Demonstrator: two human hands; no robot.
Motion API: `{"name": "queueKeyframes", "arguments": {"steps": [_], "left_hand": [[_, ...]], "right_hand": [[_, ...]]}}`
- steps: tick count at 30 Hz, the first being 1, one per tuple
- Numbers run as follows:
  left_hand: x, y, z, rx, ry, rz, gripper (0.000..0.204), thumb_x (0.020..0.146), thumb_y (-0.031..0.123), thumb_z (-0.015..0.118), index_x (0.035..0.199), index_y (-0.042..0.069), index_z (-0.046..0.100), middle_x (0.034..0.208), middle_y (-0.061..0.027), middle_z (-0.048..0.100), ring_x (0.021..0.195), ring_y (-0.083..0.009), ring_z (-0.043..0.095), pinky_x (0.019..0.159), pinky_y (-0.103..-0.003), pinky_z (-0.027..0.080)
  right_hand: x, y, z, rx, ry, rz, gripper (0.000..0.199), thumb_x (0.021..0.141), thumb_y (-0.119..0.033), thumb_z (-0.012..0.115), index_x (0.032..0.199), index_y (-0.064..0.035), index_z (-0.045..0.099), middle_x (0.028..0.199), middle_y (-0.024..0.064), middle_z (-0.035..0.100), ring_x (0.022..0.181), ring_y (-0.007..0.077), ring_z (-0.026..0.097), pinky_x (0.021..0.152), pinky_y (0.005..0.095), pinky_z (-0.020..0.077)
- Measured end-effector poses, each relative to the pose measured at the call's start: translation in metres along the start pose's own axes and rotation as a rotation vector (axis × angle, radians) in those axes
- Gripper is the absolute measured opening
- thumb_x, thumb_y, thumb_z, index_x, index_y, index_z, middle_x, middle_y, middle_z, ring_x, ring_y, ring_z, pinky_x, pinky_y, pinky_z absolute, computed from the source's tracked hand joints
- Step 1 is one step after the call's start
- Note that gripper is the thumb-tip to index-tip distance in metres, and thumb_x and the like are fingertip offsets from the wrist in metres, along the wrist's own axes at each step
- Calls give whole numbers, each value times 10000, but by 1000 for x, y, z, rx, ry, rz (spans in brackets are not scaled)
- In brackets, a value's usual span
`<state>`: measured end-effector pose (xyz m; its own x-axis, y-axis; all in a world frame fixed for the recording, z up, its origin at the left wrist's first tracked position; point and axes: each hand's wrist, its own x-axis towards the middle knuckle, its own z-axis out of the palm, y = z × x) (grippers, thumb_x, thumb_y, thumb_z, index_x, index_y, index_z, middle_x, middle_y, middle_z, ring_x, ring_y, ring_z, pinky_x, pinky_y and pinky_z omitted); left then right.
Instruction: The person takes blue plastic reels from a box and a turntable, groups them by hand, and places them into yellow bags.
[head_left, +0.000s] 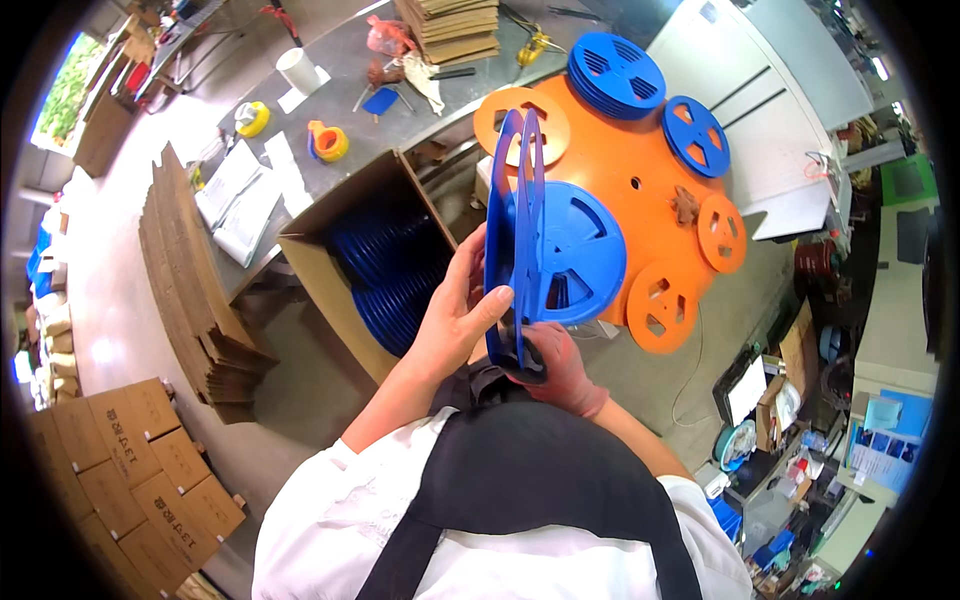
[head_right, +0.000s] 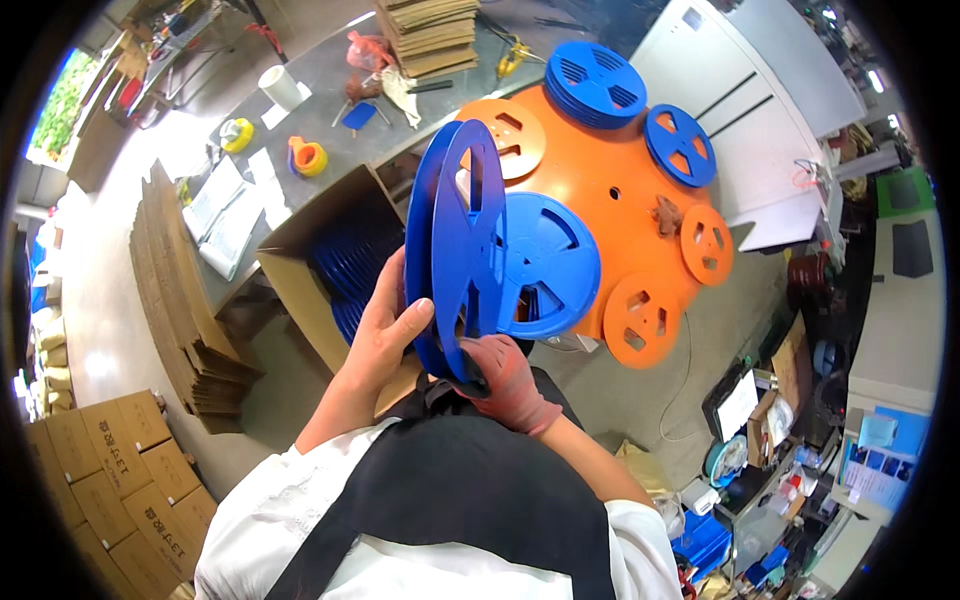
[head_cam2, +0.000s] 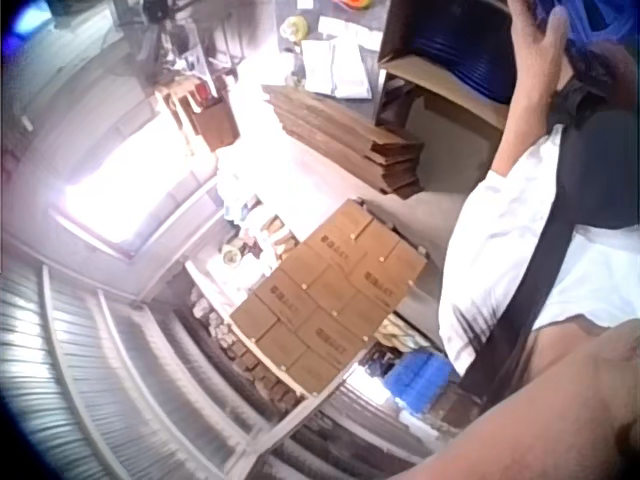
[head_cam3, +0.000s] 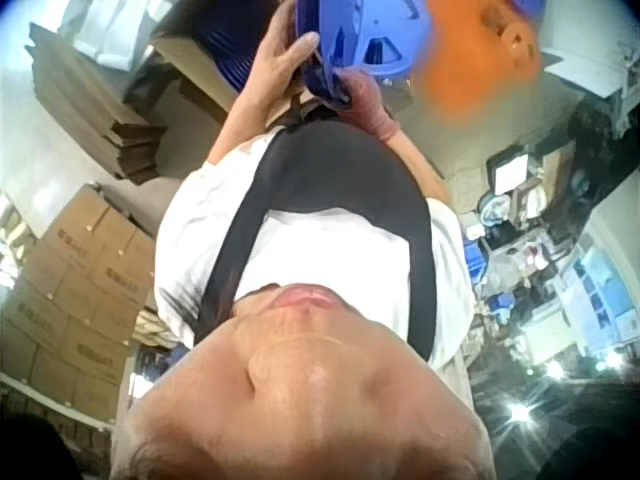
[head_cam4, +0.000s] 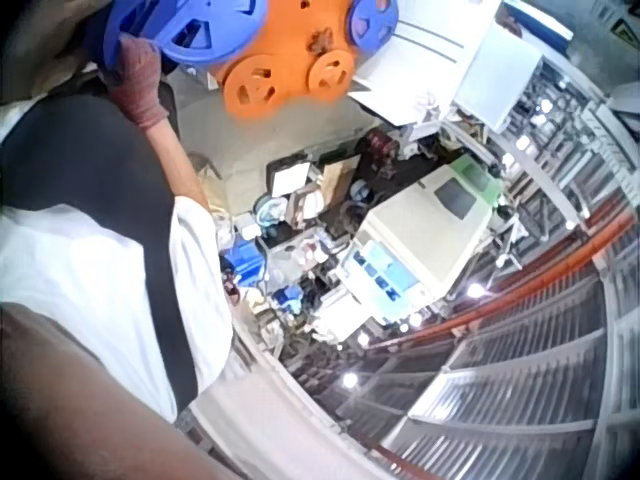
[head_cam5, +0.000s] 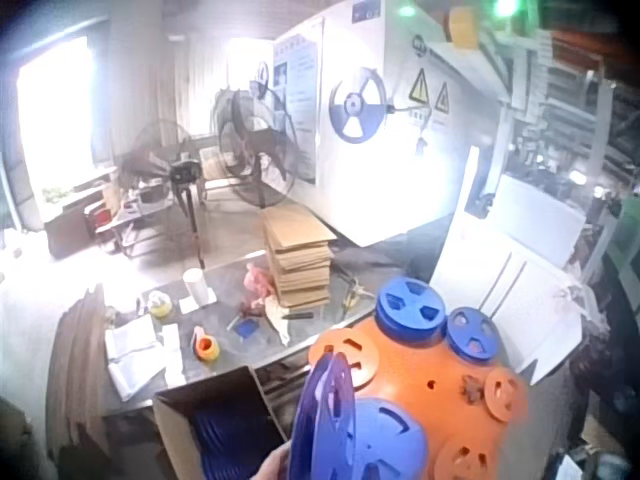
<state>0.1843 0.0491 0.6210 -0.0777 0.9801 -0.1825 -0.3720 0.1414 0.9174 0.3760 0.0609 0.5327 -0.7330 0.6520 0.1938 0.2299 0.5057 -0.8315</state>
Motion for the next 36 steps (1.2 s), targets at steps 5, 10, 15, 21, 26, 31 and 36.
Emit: {"name": "queueKeyframes", "arguments": {"steps": [5,10,15,21,26,31,36], "left_hand": [[-9,7,-17,-195,94,-28,641,863,74,560,1435,11,279,1329,-105,472,1201,-167,479,1033,-335,372],[-7,20,-34,-221,206,29,542,800,45,500,1331,-33,424,1331,-219,511,1180,-264,559,971,-384,481],[-5,10,-50,-301,191,31,494,813,22,508,1299,-46,450,1263,-229,560,1181,-296,559,974,-423,487],[-7,-3,-53,-427,142,55,477,828,-2,521,1296,-52,449,1235,-237,575,1136,-305,591,950,-422,509],[-9,-16,-58,-590,115,42,502,819,1,516,1314,-46,440,1246,-241,568,1123,-318,600,944,-431,516],[-9,-26,-60,-694,161,62,515,825,10,466,1338,-14,439,1266,-222,563,1213,-351,530,1003,-470,469],[-10,-34,-56,-770,198,117,526,824,-8,431,1350,15,442,1274,-218,559,1253,-351,492,1022,-470,453]], "right_hand": [[-2,0,-11,-332,-36,-213,484,648,-123,742,1102,-79,581,1081,67,631,922,241,609,852,397,450],[-7,2,-14,-434,-160,-283,315,712,-114,666,1024,-122,620,1109,43,622,925,200,597,881,405,448],[-15,15,-10,-473,-154,-278,286,723,-119,657,1004,-160,627,1108,64,612,941,236,590,906,436,441],[-15,28,-12,-582,-100,-91,524,584,-122,755,1082,-143,594,1181,121,561,1118,333,522,989,538,375],[-20,26,-18,-410,-13,78,743,575,-140,793,1253,-138,490,1326,182,455,1257,381,417,1052,528,318],[-31,28,-26,111,310,119,769,766,-232,729,1414,-115,332,1464,156,329,1356,342,315,1105,473,263],[-25,25,-20,934,683,617,659,926,-502,493,1440,-133,310,1451,95,364,1326,299,374,1074,474,318]]}}
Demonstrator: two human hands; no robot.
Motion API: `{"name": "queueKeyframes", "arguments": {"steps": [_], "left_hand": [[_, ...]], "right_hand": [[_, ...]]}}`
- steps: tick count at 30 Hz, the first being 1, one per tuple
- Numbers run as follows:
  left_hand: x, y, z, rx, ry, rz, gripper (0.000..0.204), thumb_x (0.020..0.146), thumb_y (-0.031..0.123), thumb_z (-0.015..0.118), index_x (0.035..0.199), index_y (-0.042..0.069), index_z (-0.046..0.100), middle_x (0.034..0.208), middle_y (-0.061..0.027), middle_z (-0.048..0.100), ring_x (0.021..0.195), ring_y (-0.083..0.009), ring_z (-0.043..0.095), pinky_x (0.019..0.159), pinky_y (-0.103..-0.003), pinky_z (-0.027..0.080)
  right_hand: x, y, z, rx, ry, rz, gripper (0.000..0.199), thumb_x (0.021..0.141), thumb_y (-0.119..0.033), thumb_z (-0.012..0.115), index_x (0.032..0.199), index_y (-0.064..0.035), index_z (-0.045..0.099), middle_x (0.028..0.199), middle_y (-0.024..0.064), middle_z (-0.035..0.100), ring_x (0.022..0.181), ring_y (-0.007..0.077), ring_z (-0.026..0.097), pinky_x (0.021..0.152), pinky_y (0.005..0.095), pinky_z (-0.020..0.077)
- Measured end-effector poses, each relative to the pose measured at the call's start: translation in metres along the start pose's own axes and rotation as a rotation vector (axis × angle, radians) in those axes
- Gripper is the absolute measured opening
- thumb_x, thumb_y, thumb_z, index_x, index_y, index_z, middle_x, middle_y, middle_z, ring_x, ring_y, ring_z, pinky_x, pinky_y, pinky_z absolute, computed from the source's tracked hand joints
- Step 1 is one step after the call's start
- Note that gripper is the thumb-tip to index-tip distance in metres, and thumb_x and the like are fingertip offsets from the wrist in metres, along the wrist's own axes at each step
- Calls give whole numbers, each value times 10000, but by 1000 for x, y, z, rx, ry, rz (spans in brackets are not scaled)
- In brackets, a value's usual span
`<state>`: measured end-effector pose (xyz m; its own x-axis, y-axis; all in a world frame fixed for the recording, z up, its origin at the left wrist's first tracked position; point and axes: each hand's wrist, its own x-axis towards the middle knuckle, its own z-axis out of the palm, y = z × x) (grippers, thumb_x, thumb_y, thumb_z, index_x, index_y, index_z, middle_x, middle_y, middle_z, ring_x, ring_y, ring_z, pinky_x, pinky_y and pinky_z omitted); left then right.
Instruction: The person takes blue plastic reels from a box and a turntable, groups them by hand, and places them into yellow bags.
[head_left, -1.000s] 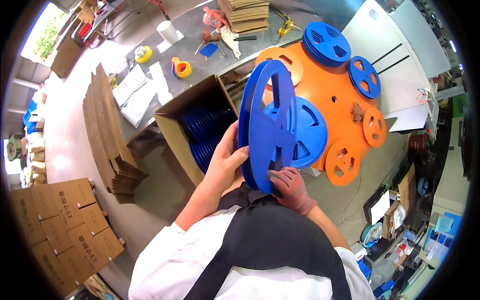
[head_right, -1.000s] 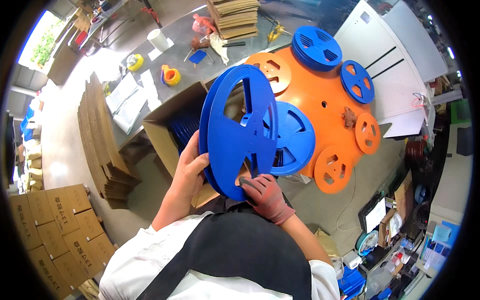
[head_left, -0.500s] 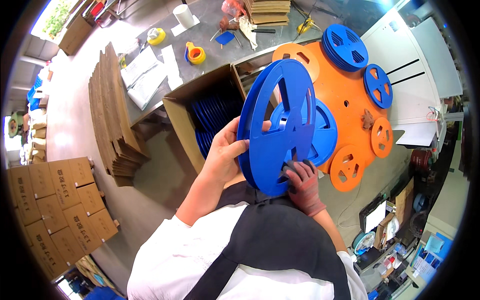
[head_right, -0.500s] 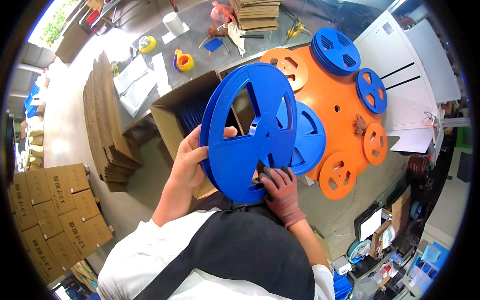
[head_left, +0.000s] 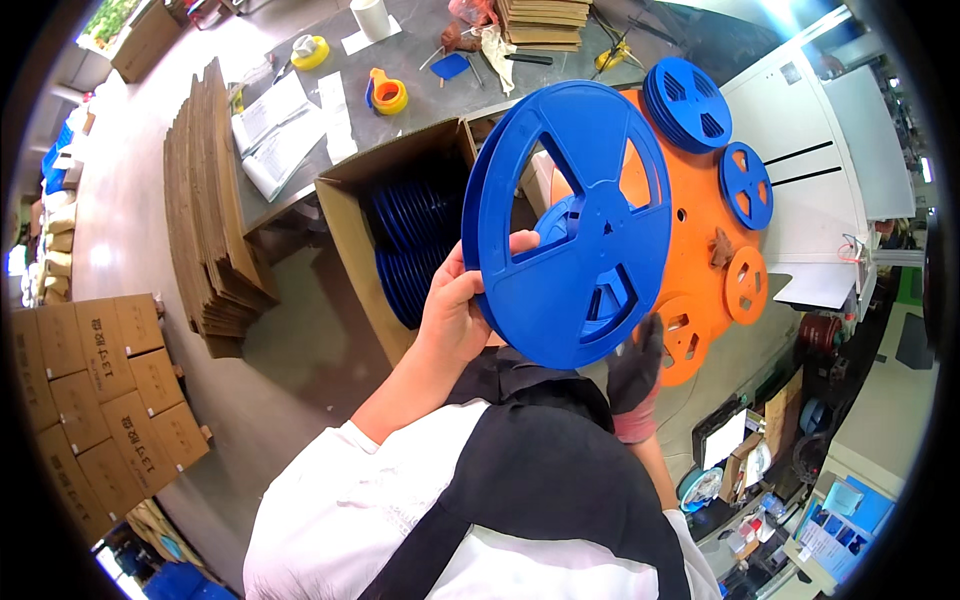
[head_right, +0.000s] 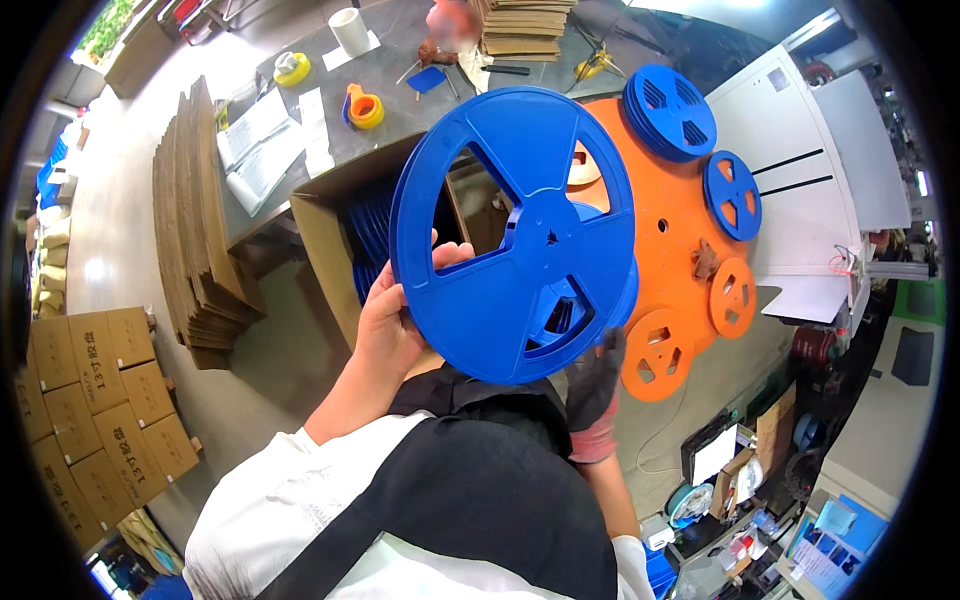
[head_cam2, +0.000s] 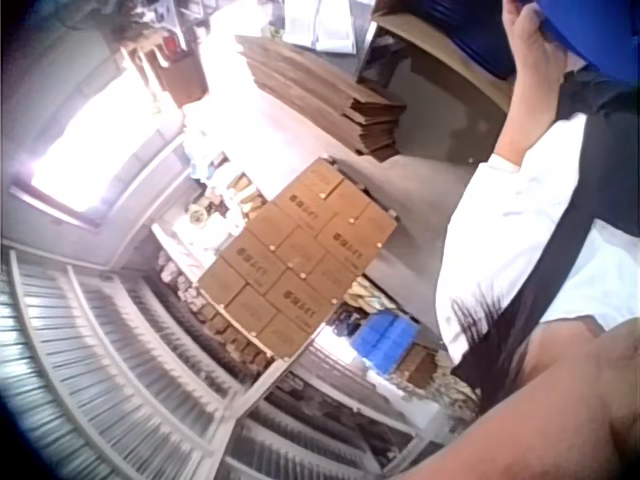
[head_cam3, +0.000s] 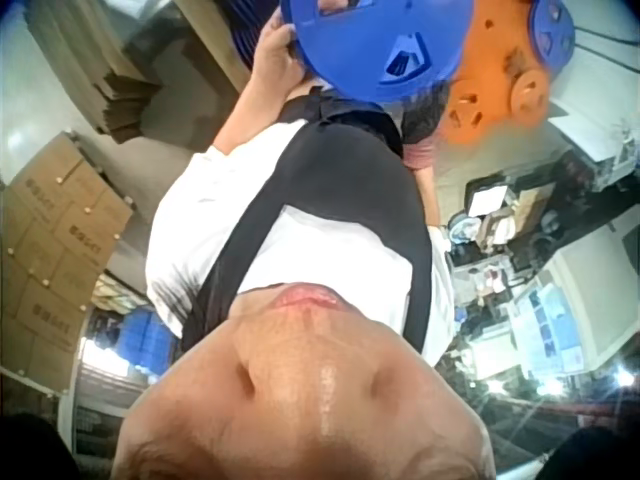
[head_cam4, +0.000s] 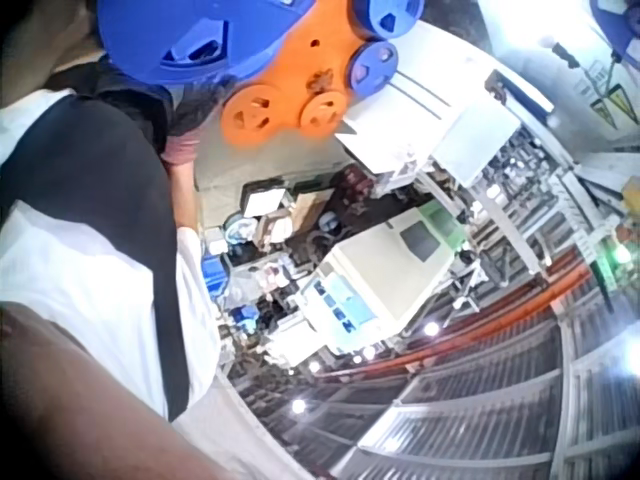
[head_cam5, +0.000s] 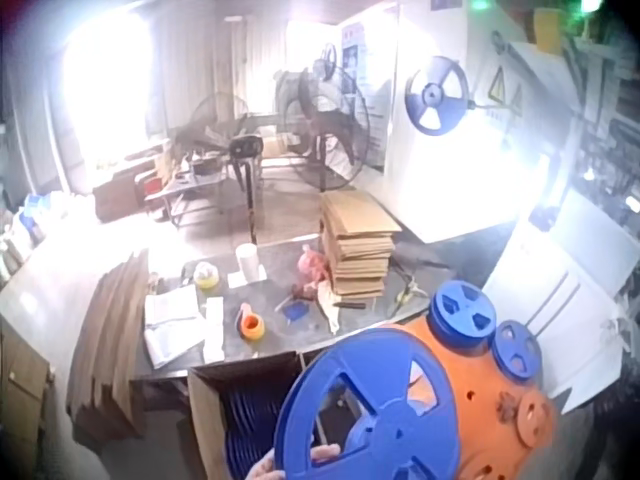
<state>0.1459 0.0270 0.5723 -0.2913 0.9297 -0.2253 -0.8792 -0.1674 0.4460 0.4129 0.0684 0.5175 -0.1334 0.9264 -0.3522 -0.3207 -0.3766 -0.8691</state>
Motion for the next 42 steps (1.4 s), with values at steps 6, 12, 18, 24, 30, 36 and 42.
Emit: {"name": "queueKeyframes", "arguments": {"steps": [6,12,18,24,30,36,42], "left_hand": [[-12,-13,-5,-48,-2,-91,522,819,-13,443,1339,31,448,1261,-245,560,1169,-318,570,980,-417,496],[-24,-18,5,65,23,-121,516,786,-42,433,1301,0,413,1244,-178,600,1165,-253,571,1004,-415,463],[-35,-18,6,133,-26,-152,437,822,-37,502,1253,7,444,1228,-162,614,1199,-223,553,1032,-378,434],[-39,-15,2,313,-115,-221,389,860,80,579,1238,34,497,1121,-172,654,1259,-318,501,1031,-440,434],[-15,-11,-8,534,-163,-35,337,1009,204,412,1244,-20,502,1135,-146,651,1052,-193,620,929,-309,466],[2,6,-7,511,-107,-52,431,1018,327,417,1240,-25,528,1075,-146,662,1039,-223,629,907,-324,478],[4,13,-15,409,-3,-104,402,996,337,465,1088,-32,596,1005,-140,669,942,-223,655,862,-300,499]], "right_hand": [[14,5,-1,412,-64,404,527,931,-499,525,1340,-184,419,1319,74,481,1178,292,492,999,463,417],[27,28,-21,314,84,325,386,922,-242,610,1270,-158,465,1243,78,529,1058,266,574,907,425,493],[30,27,-11,50,35,234,478,861,-63,644,1291,-108,439,1059,98,627,918,245,635,829,381,520],[33,36,-22,-137,40,81,481,825,-13,637,1252,-53,420,947,130,628,859,231,630,768,333,513],[43,49,-45,29,95,44,555,819,29,599,1317,-73,379,1031,119,586,880,220,610,791,330,511],[40,48,-54,-144,155,-76,713,799,72,578,1426,-110,294,1109,116,557,944,210,588,845,319,500],[48,26,-67,-231,323,-181,809,750,105,642,1446,-114,294,1235,105,512,1004,197,556,887,316,478]]}}
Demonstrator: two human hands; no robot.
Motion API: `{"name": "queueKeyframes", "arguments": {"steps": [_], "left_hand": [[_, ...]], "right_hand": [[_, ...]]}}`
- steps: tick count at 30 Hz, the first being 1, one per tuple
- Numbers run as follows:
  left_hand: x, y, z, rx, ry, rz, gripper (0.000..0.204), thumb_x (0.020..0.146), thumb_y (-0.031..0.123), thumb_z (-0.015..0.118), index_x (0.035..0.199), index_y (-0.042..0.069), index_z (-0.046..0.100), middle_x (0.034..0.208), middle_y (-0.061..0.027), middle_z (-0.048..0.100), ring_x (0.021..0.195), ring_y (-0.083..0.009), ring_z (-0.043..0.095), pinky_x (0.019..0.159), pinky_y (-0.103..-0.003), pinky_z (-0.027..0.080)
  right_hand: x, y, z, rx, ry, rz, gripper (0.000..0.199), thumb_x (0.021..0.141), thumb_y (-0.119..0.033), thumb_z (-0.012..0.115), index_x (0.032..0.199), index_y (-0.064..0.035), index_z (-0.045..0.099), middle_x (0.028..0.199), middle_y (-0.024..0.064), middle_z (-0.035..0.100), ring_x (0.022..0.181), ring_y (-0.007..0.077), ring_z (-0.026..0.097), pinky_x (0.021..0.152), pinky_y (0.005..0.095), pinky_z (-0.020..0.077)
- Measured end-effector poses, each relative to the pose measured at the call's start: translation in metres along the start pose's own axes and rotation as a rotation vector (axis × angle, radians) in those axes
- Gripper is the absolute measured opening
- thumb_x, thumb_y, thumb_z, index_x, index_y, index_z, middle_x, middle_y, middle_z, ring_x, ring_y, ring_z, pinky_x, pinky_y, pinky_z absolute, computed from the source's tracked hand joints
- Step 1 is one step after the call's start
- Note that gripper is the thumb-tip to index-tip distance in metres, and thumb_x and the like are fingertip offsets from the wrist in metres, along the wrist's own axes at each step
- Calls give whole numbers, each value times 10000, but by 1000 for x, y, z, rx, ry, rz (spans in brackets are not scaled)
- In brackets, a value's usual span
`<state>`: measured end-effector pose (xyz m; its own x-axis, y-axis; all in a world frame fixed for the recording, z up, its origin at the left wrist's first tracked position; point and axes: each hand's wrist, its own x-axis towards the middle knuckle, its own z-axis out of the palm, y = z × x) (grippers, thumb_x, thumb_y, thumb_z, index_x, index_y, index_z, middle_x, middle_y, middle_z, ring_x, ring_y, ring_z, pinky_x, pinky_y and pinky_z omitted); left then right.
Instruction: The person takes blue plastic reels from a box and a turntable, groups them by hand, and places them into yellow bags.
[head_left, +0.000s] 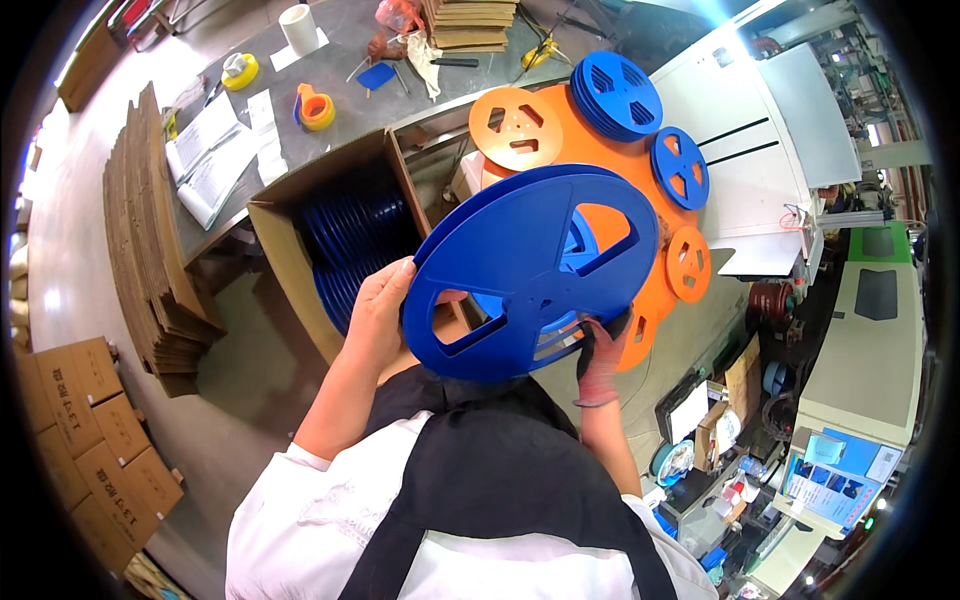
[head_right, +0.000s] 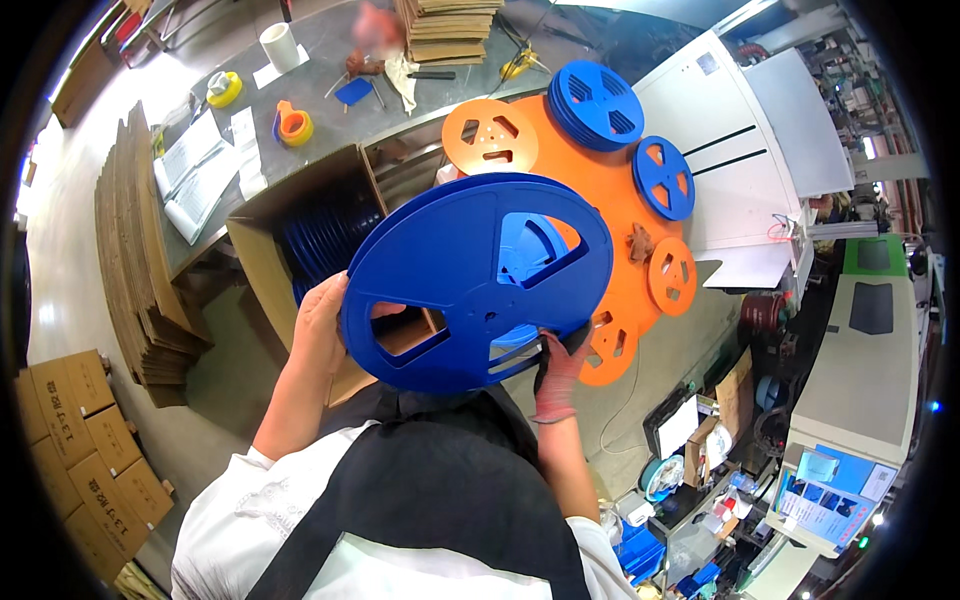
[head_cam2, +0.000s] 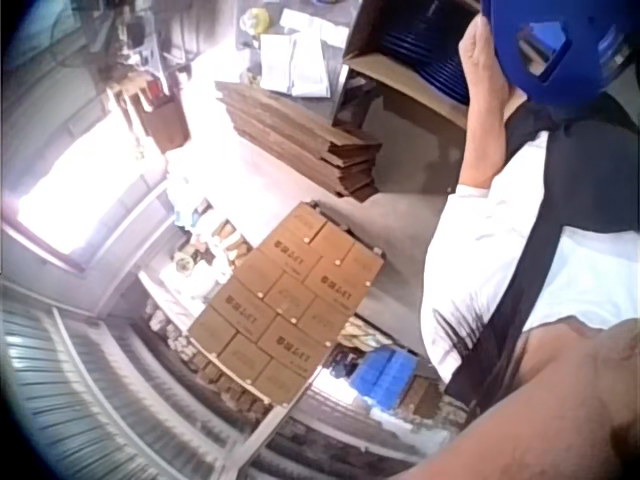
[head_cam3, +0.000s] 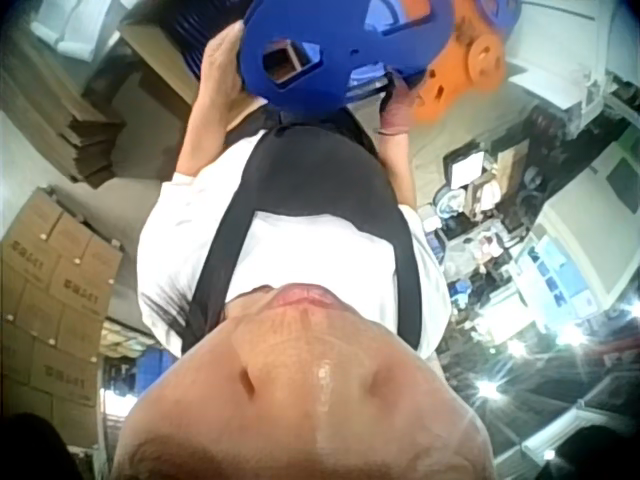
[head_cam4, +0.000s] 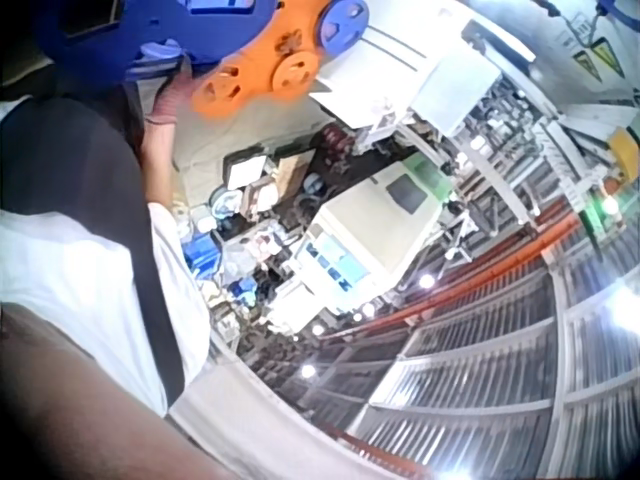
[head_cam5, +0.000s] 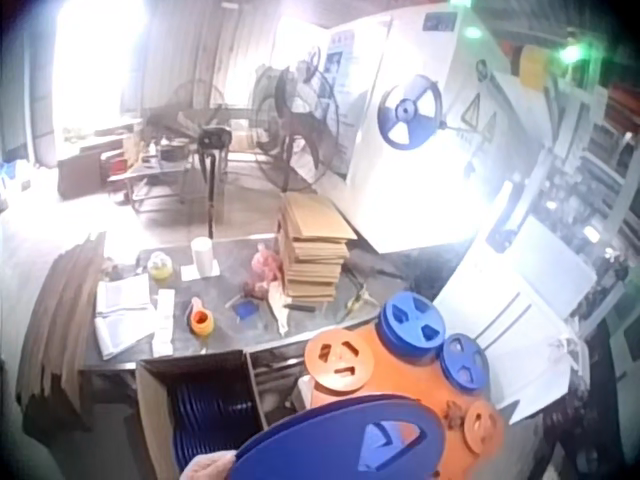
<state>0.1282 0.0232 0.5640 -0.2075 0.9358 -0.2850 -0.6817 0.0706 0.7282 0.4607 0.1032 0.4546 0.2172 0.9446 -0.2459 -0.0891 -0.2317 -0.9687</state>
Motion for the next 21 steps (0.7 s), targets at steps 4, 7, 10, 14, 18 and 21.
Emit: {"name": "queueKeyframes", "arguments": {"steps": [4,7,10,14,18,21], "left_hand": [[1,-5,-13,50,100,-21,384,980,331,493,1078,-21,611,991,-117,671,877,-193,652,813,-302,518],[2,-4,-16,67,175,-22,362,972,314,509,1078,-14,619,987,-87,673,852,-142,638,790,-271,513],[1,-3,-24,26,165,5,332,971,293,515,1062,-6,625,969,-56,670,858,-98,620,779,-230,496],[0,2,-18,71,216,24,263,974,298,513,889,67,603,767,43,577,672,-21,493,587,-173,386],[-3,8,-27,64,182,26,255,969,275,521,854,64,605,749,47,565,661,-26,488,592,-177,386],[-4,10,-29,57,167,50,265,962,281,535,908,40,632,791,23,608,699,-51,540,634,-194,432]], "right_hand": [[8,-9,-1,-117,30,-126,813,706,97,722,1413,-82,362,1271,92,504,1079,170,501,925,299,442],[2,-34,9,-192,29,-175,765,731,84,718,1400,-56,373,1267,94,506,1092,169,496,936,294,434],[-3,-52,16,-167,-31,-238,732,748,71,713,1391,-46,383,1262,95,511,1100,173,499,946,290,425],[-13,-85,28,-287,-82,-277,692,775,37,708,1384,-41,389,1263,105,518,1126,187,506,969,302,413],[-18,-106,37,-388,-107,-389,640,802,-1,701,1369,-33,405,1288,134,524,1171,221,517,1002,328,404],[-27,-131,52,-481,-189,-525,608,818,-30,697,1358,-36,419,1306,142,527,1202,235,512,1015,341,398]]}}
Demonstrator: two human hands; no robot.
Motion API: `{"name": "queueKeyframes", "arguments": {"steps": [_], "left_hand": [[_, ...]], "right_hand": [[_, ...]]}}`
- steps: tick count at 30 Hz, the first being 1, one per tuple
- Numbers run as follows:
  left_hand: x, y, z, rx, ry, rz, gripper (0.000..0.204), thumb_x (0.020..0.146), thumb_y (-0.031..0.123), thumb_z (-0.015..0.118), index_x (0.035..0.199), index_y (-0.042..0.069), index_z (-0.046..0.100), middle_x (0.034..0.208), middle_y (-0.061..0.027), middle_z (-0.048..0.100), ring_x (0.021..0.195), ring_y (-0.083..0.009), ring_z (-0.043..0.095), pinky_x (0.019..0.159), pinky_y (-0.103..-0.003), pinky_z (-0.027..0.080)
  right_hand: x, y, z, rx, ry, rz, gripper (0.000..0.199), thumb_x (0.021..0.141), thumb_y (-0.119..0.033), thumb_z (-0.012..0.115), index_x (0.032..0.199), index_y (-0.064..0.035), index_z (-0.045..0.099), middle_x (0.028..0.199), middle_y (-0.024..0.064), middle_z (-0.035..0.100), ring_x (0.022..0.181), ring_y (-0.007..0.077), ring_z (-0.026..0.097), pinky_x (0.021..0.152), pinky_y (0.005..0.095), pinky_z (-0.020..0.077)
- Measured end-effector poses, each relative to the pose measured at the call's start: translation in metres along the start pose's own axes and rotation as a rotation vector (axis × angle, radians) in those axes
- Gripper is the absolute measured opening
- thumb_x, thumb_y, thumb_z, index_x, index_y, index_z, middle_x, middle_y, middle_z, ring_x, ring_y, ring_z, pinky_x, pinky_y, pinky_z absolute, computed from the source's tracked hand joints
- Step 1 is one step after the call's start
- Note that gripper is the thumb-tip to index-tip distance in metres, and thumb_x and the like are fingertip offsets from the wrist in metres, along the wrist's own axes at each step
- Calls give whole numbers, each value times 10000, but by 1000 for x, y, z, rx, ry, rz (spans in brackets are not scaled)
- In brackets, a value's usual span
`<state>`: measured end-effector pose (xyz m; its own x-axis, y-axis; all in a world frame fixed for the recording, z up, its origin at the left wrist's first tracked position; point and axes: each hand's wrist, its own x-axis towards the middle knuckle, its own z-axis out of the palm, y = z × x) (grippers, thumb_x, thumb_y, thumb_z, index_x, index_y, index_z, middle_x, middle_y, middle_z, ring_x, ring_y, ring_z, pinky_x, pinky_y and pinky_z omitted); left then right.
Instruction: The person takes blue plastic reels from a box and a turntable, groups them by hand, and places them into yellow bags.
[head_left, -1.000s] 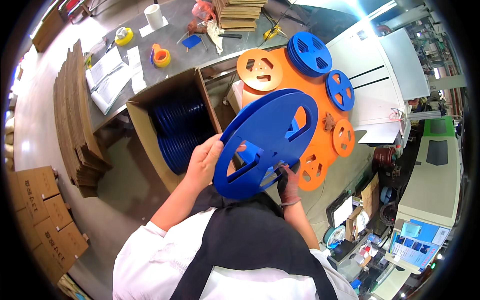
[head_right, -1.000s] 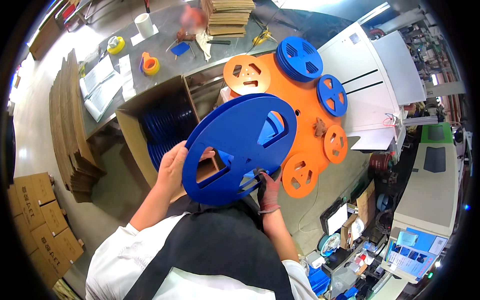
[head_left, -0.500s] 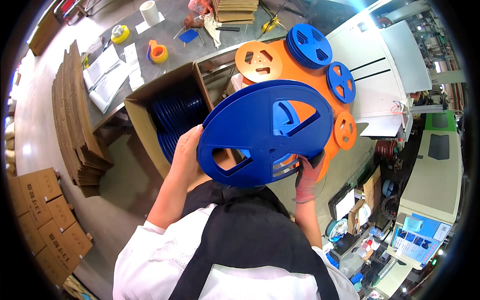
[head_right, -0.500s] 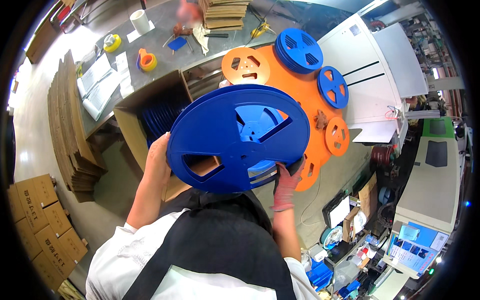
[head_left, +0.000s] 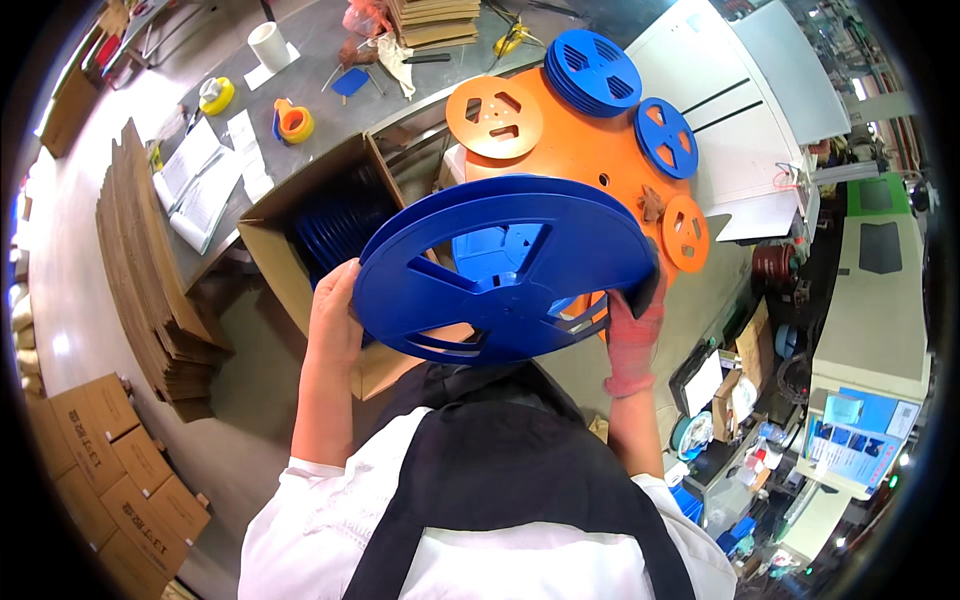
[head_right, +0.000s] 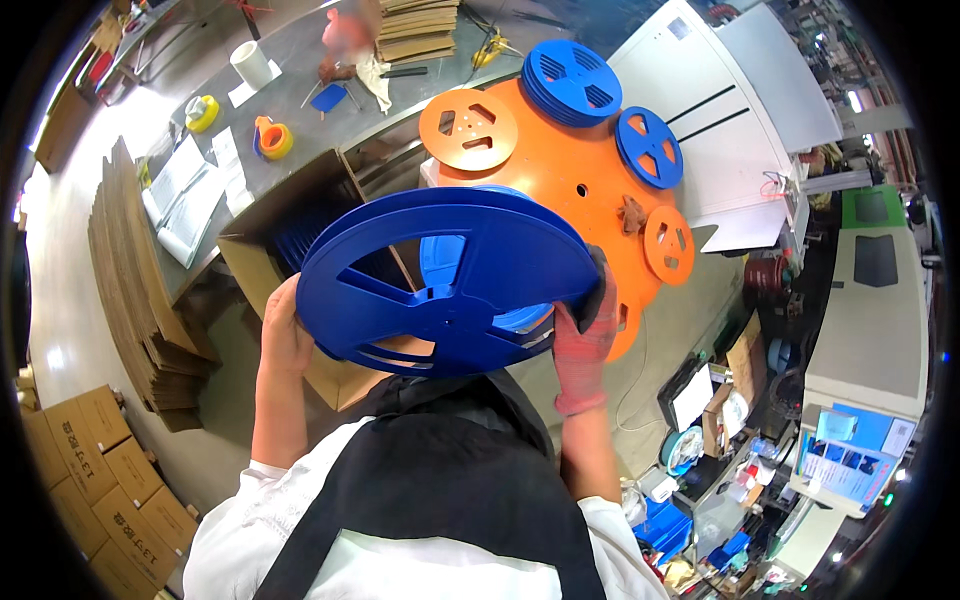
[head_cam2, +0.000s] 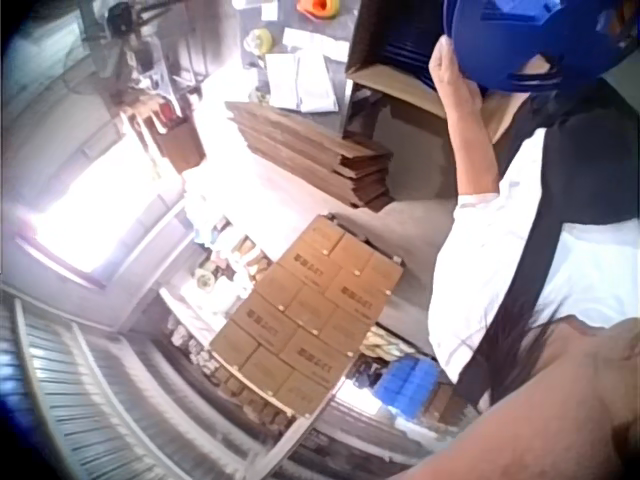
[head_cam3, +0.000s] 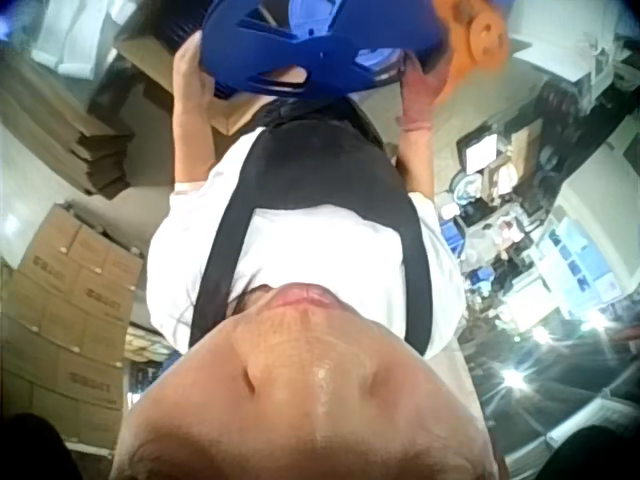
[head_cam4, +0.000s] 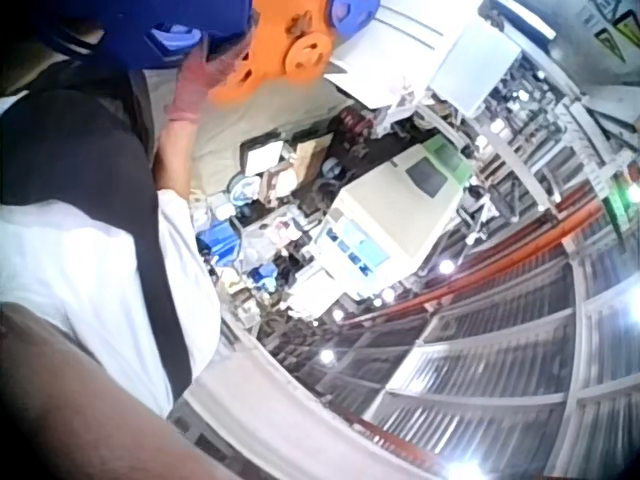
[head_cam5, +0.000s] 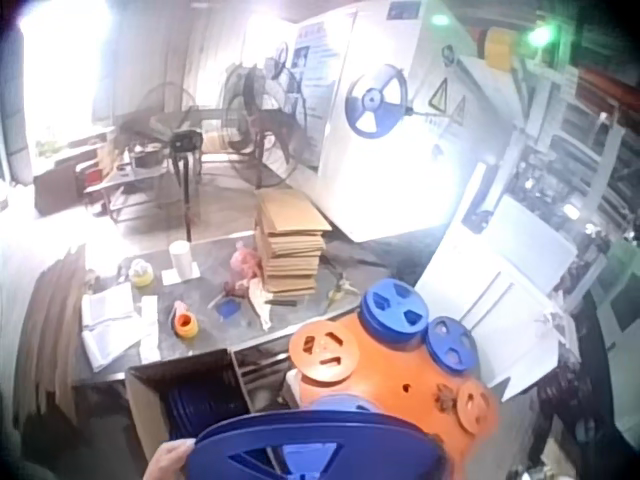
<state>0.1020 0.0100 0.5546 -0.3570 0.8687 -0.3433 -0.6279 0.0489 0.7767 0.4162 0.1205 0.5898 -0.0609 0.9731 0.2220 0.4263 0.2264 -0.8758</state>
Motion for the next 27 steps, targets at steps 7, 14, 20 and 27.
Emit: {"name": "queueKeyframes", "arguments": {"steps": [7,14,20,27], "left_hand": [[1,18,-3,108,-186,-19,369,966,316,513,1034,-24,638,952,-134,687,842,-163,658,768,-284,526],[16,53,10,289,-469,52,408,973,318,492,983,-71,616,834,-170,677,748,-219,675,725,-324,553],[-8,41,-12,100,-90,84,348,954,279,507,860,-45,598,628,-142,607,479,-205,580,467,-292,489],[-29,10,-37,-94,1,43,393,934,328,524,908,-55,603,629,-125,607,464,-187,561,505,-285,498]], "right_hand": [[14,-27,-4,-199,-131,-198,624,756,32,676,1325,-52,433,1309,163,525,1203,341,520,1003,377,428],[29,-53,11,-427,-264,-426,659,709,0,711,1306,-91,447,1311,181,495,1146,403,526,947,429,471],[23,-30,19,-46,-83,-186,676,719,-94,789,1310,-43,464,1299,170,537,1193,304,538,966,382,462],[3,-8,32,150,-93,-15,625,765,-54,763,1314,-30,466,1273,131,570,1148,213,556,983,336,441]]}}
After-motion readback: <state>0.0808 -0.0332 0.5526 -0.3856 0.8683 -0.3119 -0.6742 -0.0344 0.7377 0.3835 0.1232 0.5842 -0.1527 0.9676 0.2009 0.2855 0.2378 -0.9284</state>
